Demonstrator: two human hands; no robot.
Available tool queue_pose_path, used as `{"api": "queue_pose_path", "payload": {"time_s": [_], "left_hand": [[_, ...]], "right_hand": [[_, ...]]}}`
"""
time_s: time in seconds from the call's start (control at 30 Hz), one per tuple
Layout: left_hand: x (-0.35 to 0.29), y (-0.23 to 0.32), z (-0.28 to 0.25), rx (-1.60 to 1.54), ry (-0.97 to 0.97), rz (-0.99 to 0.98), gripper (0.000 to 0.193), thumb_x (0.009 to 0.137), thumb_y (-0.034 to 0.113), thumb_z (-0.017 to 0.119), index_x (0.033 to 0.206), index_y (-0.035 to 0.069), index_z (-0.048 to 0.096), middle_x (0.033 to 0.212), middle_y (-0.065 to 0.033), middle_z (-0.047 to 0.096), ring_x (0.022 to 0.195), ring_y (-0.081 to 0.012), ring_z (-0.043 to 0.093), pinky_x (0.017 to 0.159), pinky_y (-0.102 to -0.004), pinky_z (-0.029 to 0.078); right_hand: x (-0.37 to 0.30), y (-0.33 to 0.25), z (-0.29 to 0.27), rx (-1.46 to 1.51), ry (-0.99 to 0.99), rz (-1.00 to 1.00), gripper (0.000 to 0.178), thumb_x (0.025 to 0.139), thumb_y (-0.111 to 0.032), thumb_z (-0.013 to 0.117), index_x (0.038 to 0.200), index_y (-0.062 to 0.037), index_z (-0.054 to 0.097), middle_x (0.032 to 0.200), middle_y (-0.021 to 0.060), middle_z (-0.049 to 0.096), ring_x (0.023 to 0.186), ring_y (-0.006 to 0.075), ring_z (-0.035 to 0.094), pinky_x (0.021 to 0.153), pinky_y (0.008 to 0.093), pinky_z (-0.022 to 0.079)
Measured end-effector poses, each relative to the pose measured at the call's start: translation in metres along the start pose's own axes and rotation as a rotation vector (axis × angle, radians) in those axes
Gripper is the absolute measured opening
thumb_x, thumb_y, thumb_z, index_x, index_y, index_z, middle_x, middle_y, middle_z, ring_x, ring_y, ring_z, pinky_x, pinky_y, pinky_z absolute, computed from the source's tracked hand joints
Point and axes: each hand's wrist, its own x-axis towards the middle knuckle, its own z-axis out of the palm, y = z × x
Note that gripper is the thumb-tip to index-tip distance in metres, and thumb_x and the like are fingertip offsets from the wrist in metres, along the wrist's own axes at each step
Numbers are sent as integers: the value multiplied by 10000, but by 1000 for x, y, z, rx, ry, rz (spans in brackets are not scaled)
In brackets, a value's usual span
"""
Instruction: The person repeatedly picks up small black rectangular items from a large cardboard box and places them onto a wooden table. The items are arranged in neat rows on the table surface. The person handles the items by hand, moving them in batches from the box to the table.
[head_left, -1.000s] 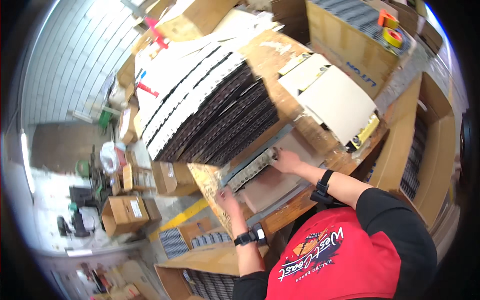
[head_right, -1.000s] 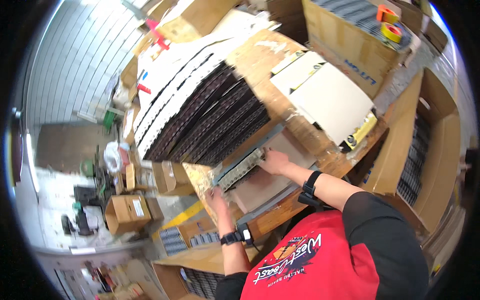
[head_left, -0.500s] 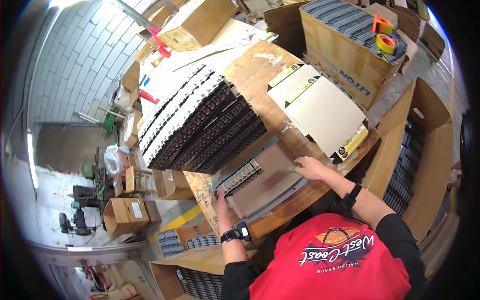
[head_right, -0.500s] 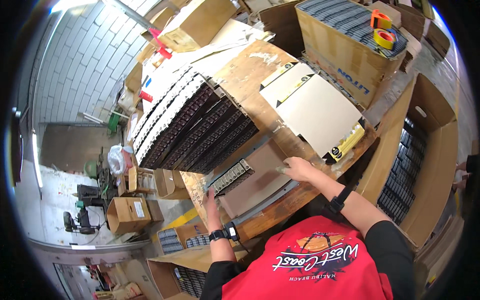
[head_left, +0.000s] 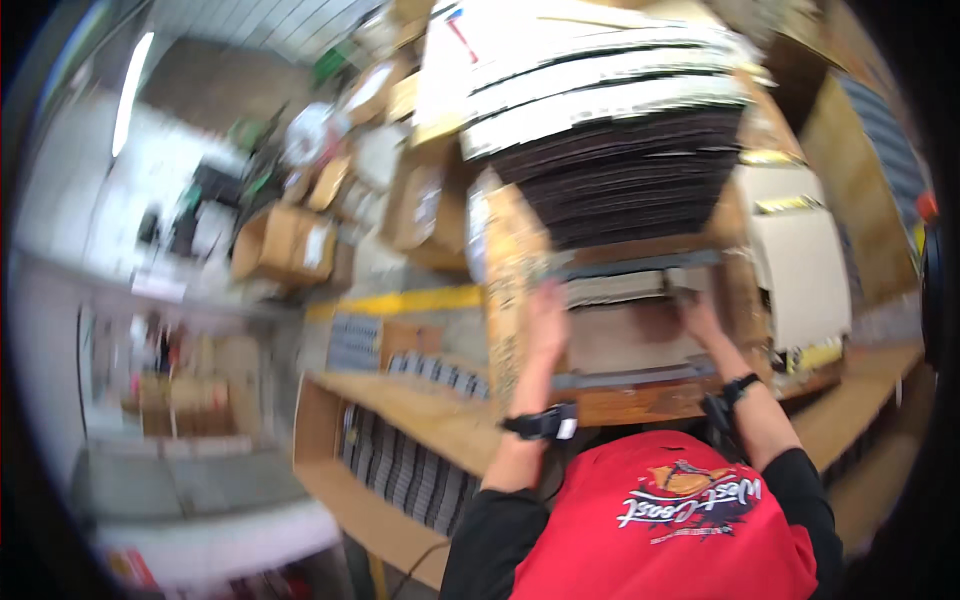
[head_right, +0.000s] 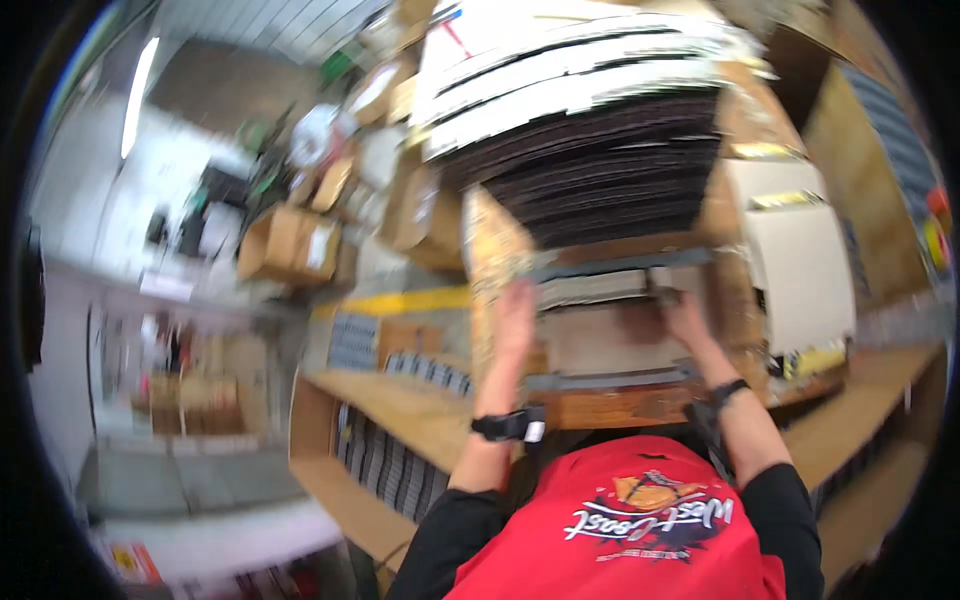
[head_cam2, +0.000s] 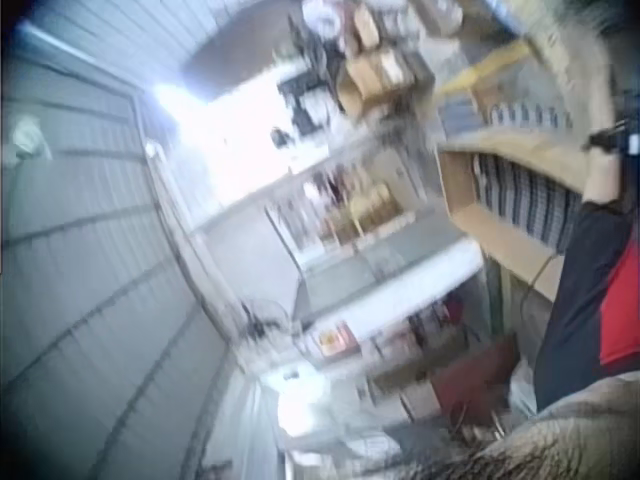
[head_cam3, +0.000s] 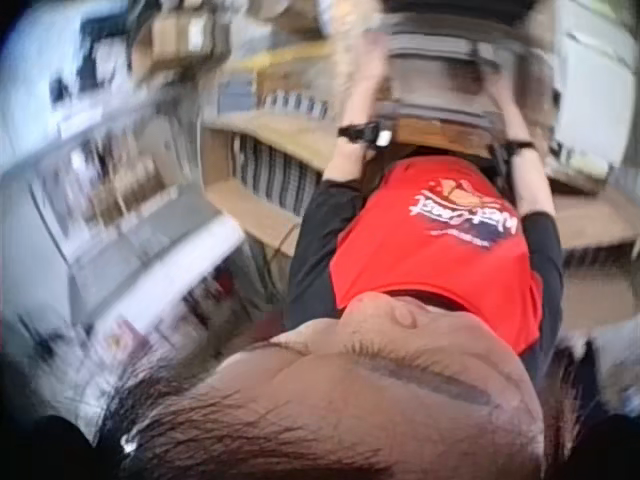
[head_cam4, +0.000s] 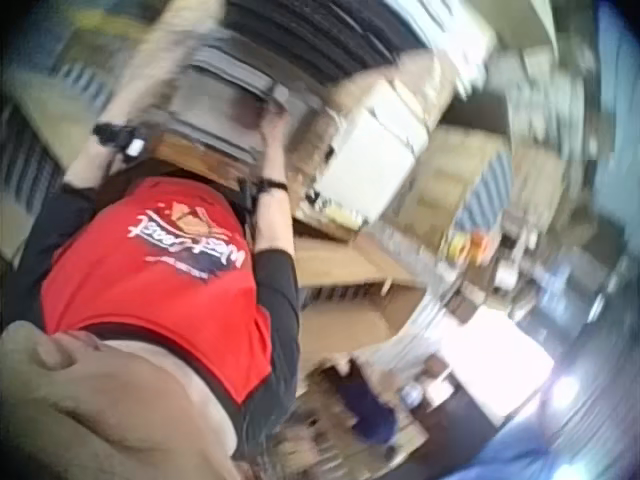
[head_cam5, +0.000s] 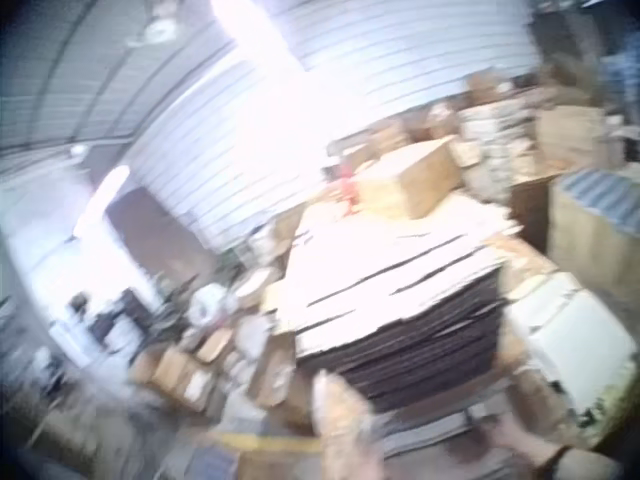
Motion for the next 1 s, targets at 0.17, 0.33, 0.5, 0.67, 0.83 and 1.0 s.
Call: {"api": "queue_pose_path", "payload": {"time_s": [0.17,0.33,0.5,0.67,0.83,1.0], "left_hand": [[-36,113,31,90,-359,45,403,915,360,508,1038,-20,558,711,-42,568,626,-115,552,566,-277,466],[-66,165,-4,-305,-386,-179,373,914,288,514,1115,-24,474,664,-60,539,484,-114,522,422,-248,423],[-88,157,-74,-451,-153,-145,282,841,55,543,1079,-46,431,793,-90,591,654,-114,578,485,-260,482],[-160,161,-218,-158,254,-120,429,783,-10,545,1202,20,454,858,-61,578,653,-80,547,519,-216,439],[-302,31,-333,321,436,-731,323,715,-55,558,1036,-18,547,649,-58,561,396,-124,492,327,-260,366],[-407,-110,-364,221,134,-1741,177,788,189,575,857,36,634,746,-92,628,597,-195,547,527,-357,468]], "right_hand": [[-10,-48,-47,-16,90,-195,296,783,-3,554,1075,38,575,964,211,607,781,301,611,646,346,487],[-55,-212,-61,-239,-108,-1024,433,694,-16,677,1112,-8,566,935,165,591,771,317,609,663,364,511],[-79,-275,-22,-78,-453,-1178,616,577,4,723,1165,-17,541,1070,177,530,877,303,603,685,363,524],[-85,-303,-24,-228,-624,-1210,527,622,-43,681,1133,-55,555,1103,146,551,944,336,584,748,383,505],[-59,-232,-35,-533,-684,-922,315,742,-78,643,1047,-39,577,1016,158,597,897,344,586,747,401,484],[-57,-173,-94,-697,-702,-618,295,721,-50,605,1016,-42,606,905,164,606,859,358,582,736,420,480]]}}
